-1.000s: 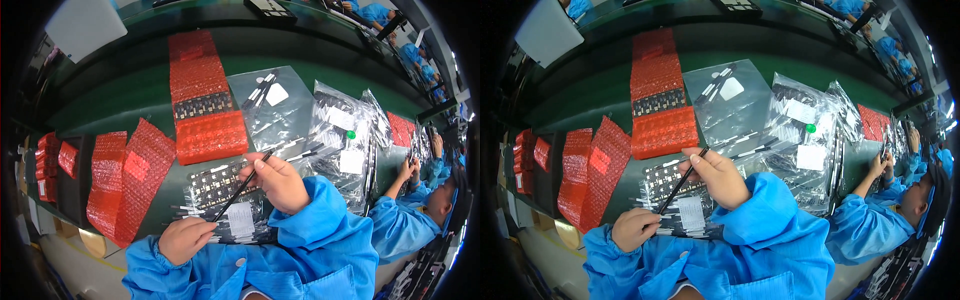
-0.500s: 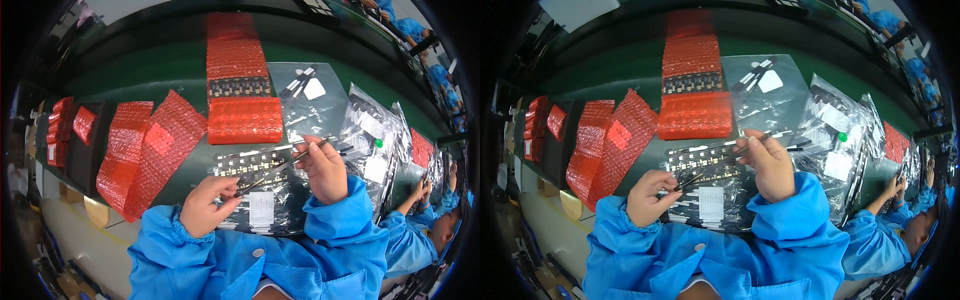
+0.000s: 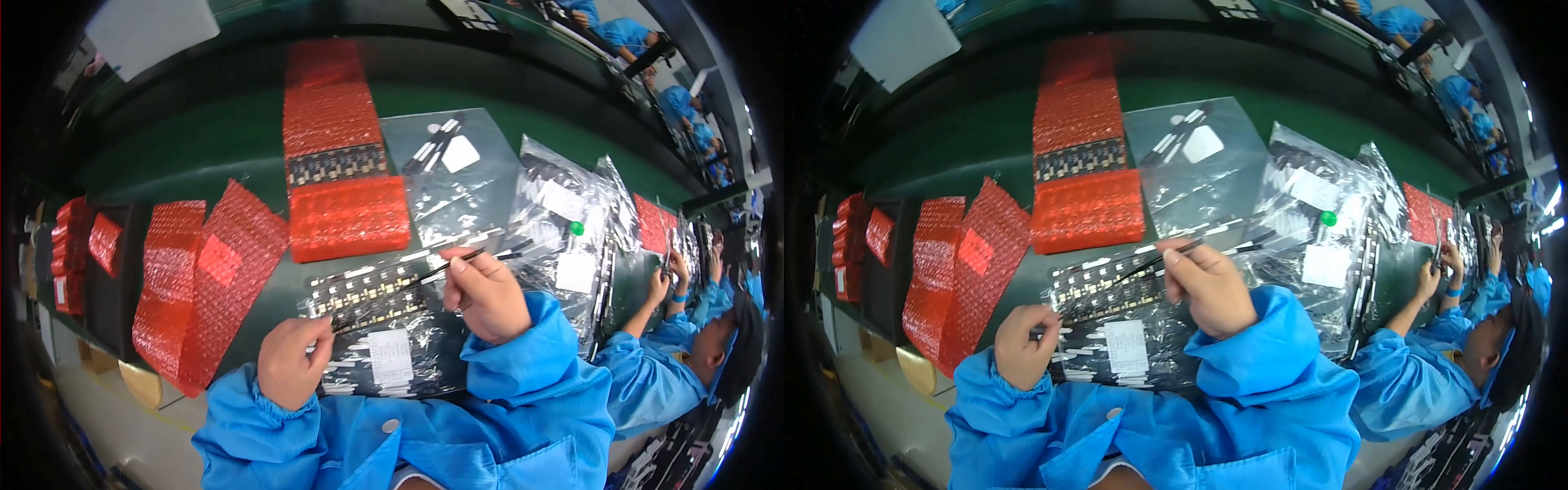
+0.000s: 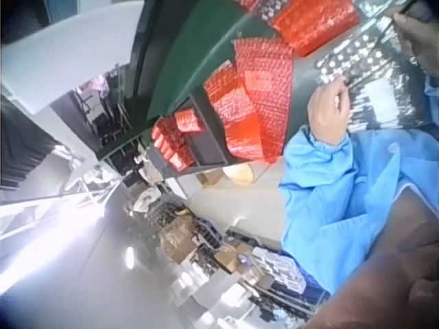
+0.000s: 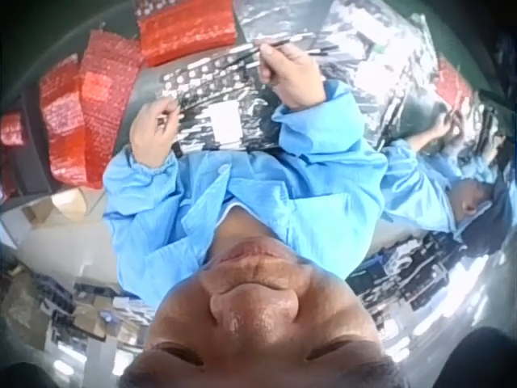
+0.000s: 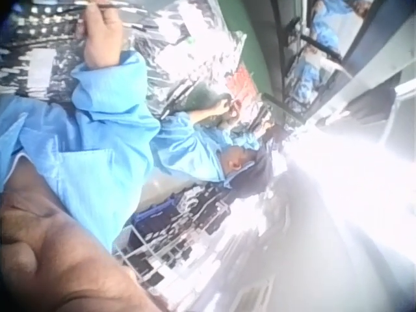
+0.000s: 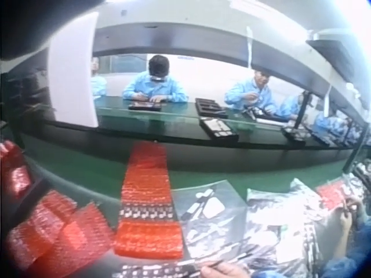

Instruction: The person assembles small electronic components onto circuit board strips by hand at a factory workstation, using an assembly tool.

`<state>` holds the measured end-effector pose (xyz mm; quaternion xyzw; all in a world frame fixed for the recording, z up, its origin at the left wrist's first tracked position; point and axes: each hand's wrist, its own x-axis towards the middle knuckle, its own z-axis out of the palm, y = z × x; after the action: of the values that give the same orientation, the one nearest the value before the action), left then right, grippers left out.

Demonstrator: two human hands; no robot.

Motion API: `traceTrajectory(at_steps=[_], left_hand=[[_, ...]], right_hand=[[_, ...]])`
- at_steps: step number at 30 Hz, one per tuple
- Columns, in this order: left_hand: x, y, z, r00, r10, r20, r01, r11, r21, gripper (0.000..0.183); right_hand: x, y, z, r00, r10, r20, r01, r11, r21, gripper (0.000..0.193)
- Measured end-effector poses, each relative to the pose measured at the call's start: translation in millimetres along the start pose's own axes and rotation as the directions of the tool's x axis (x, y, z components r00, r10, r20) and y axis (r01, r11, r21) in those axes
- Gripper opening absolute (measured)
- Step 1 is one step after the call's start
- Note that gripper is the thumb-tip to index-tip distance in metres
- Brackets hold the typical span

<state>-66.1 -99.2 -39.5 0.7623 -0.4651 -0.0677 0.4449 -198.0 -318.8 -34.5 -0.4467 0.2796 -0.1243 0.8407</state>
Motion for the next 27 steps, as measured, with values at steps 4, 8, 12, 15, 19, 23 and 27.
traceTrajectory(at_steps=[4, 8, 12, 15, 19, 23, 27], left_hand=[[5, -3, -4, 0.931, 0.364, 0.028, -0.362, 0.912, 0.193, 0.022], [3, -5, -3, 0.912, 0.41, 0.009, -0.402, 0.889, 0.218, 0.024], [2, -5, -2, 0.91, 0.415, -0.006, -0.402, 0.886, 0.23, 0.024], [2, -6, -3, 0.909, 0.415, -0.029, -0.4, 0.891, 0.214, 0.024], [3, -7, -3, 0.914, 0.406, -0.007, -0.398, 0.899, 0.18, 0.024], [2, -6, -1, 0.917, 0.399, -0.01, -0.392, 0.906, 0.157, 0.026], [7, -7, 2, 0.91, 0.405, 0.083, -0.413, 0.902, 0.124, 0.027]], right_hand=[[-5, -2, 5, 1.0, 0.011, 0.028, -0.013, 0.994, 0.11, 0.021], [-5, -1, 3, 0.999, 0.036, 0.032, -0.04, 0.992, 0.121, 0.022], [-6, -3, 4, 0.998, 0.034, 0.056, -0.041, 0.992, 0.119, 0.023], [-5, 0, 4, 0.999, 0.021, 0.025, -0.023, 0.997, 0.07, 0.023], [-3, 1, 1, 1.0, -0.009, 0.02, 0.008, 0.999, 0.052, 0.024], [-4, 0, 0, 0.999, -0.035, 0.005, 0.035, 0.996, 0.079, 0.025], [-3, -9, 4, 0.98, -0.181, -0.087, 0.189, 0.978, 0.087, 0.023]])
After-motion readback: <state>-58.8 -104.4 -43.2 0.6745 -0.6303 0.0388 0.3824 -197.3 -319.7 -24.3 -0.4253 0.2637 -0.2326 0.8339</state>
